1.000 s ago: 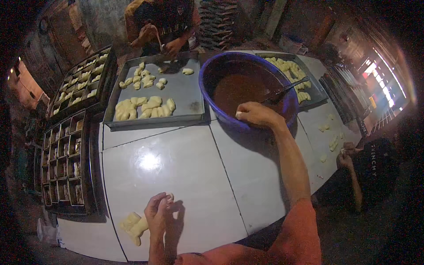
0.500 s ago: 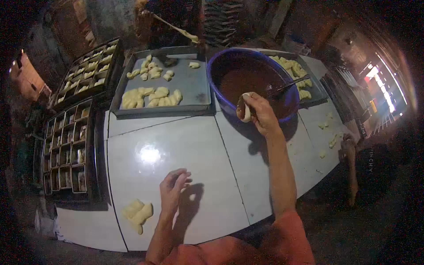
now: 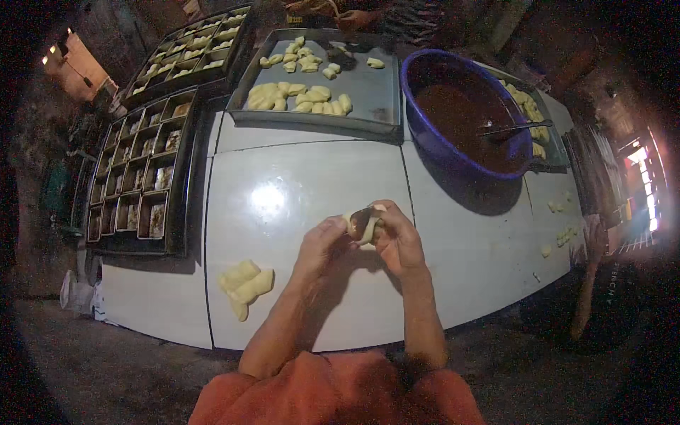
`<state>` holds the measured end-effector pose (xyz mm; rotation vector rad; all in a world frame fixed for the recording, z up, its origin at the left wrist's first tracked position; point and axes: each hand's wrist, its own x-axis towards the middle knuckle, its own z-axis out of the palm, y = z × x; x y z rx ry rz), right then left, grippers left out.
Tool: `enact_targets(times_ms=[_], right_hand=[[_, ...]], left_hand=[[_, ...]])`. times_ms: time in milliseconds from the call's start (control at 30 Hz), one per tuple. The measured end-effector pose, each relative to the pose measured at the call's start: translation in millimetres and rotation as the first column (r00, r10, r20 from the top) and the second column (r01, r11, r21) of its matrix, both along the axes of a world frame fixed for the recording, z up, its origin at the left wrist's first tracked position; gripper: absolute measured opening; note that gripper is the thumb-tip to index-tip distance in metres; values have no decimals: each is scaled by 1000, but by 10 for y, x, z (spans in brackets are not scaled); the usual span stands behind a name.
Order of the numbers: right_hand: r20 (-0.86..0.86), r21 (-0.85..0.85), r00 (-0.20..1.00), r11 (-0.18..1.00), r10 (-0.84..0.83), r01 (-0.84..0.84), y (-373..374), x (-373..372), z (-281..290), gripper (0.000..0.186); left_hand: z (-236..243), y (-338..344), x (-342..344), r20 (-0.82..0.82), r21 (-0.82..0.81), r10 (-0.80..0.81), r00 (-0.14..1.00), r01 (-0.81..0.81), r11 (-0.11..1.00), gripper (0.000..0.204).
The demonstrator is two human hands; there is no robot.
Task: The person prepares filled dough pieces on a work surface, intermittently filling sections with a brown sauce from a bowl using a spoon, and places the shaped dough rolls into baking tins on trays.
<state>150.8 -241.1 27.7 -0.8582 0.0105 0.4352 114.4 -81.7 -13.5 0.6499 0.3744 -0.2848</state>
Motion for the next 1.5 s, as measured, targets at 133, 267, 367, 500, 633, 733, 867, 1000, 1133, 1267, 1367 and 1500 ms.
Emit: enact_targets(times_ms=[133,267,367,500,633,733,867,1000,1133,1267,1367,1500], right_hand=[[102,-275,994,962,29,0,94,-212,-42,41],[347,-649,936,735,60,194,402,-390,-79,63],[590,-681,805,574,63,454,582,-459,-164,55],[690,-665,721,450,64,596,617,-459,-329,24],[437,-728,898,569,-46,383,679,-445,-227,17],[164,-450,983,881,-79,146,658,-452,-99,23],[109,-505,993,863,39,22,589,-569,105,25],[508,-458,860,863,55,215,506,-538,-226,25],[773,-450,634,702,-3,552,726,-520,-252,13],[740,-372,642,673,-201,639,850,-558,-343,14],[827,-392,549,576,-121,717,851,-485,-467,11],[860,-324,478,530,-180,783,878,-407,-435,20]], left_hand=[[-45,181,-18,-2,132,82,997,-81,988,27],[51,244,-108,31,184,123,992,-127,975,29],[18,235,-162,34,202,137,990,-141,969,32],[227,308,-196,67,423,76,995,-98,901,30],[65,337,-200,69,252,118,991,-131,959,31],[181,531,-127,36,398,-115,993,91,913,33],[268,709,-102,43,443,-205,978,165,881,40],[431,654,-218,159,409,-196,968,116,905,33],[402,654,-268,203,432,-149,968,48,901,27],[330,631,-323,245,464,-190,951,57,884,28],[357,593,-386,287,501,-193,938,24,865,31],[301,510,-389,324,553,-99,941,-103,827,31]])
